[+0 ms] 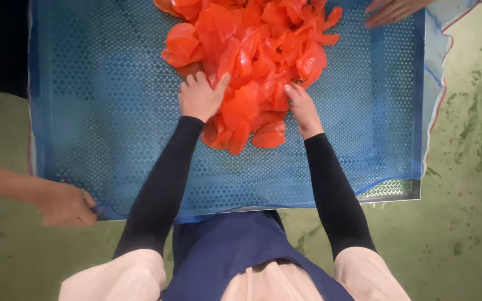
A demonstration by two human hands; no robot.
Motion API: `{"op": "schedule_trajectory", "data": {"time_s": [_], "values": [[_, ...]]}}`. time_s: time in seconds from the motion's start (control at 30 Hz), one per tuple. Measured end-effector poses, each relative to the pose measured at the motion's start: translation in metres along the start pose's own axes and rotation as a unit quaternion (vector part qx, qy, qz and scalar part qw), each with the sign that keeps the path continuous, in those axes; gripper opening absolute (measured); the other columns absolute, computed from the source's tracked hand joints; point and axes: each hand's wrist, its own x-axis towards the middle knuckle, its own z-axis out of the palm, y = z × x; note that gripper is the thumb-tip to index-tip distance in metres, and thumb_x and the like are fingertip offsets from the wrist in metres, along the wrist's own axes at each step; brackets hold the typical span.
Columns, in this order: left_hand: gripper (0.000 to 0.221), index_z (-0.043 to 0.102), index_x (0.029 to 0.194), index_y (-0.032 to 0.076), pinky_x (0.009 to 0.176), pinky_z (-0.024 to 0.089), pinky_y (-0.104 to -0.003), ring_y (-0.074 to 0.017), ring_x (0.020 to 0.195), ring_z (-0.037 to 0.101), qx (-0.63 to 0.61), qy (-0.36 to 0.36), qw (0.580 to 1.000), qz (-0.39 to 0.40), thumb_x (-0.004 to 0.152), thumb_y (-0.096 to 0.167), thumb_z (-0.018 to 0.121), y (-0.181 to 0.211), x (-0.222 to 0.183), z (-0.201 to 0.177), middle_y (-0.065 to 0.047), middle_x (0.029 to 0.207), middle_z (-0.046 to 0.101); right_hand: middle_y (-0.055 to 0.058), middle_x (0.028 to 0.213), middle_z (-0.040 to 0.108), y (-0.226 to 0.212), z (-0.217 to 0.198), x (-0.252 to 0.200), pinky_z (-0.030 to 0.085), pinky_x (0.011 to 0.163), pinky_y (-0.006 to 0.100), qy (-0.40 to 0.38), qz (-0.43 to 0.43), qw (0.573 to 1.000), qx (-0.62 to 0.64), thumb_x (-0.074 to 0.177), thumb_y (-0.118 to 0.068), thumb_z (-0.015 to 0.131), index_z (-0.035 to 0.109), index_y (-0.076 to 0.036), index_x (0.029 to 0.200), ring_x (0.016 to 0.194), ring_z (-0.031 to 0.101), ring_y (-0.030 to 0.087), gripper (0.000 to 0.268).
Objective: The person arranges orange slices on a blue mesh tray by hand, spreading them out in a single layer. Another person assists by adding more slices to the tray. The person then moves a metal frame and continues arranging the slices.
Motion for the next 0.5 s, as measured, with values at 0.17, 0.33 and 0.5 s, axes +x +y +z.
{"op": "schedule_trajectory", "data": {"time_s": [0.17,0.33,0.5], "values": [[0.094,0.054,0.118,0.001,0.097,0.053,-0.060,-0.0512,0.109,0.067,-0.065,-0.093,0.992,-0.061,0.090,0.091,0.043,0.025,-0.002,-0.010,-0.029,0.111,0.066,0.014,0.151,0.055,-0.030,0.001,-0.001,0.044,0.115,0.047,-0.024,-0.019,0.982,-0.188,0.099,-0.064,0.068,0.054,-0.022,0.150,0.140,0.053,0.033,0.067],[0.097,0.041,0.131,0.010,0.112,0.046,-0.054,-0.0457,0.127,0.061,-0.176,-0.248,0.948,-0.096,0.082,0.093,0.049,0.062,-0.008,-0.047,-0.030,0.129,0.065,0.021,0.162,0.041,-0.044,0.010,-0.018,0.051,0.107,0.058,-0.105,-0.025,0.994,-0.022,0.100,-0.052,0.072,0.040,-0.019,0.159,0.144,0.048,0.039,0.075],[0.122,0.012,0.164,0.004,0.125,0.036,-0.047,-0.0356,0.150,0.042,-0.349,-0.270,0.897,-0.034,0.086,0.070,0.077,0.097,-0.027,-0.047,-0.030,0.161,0.039,0.022,0.170,0.023,-0.054,0.015,-0.043,0.038,0.119,0.065,-0.240,-0.129,0.937,0.220,0.107,-0.022,0.067,0.020,-0.019,0.166,0.153,0.034,0.044,0.075]]}}
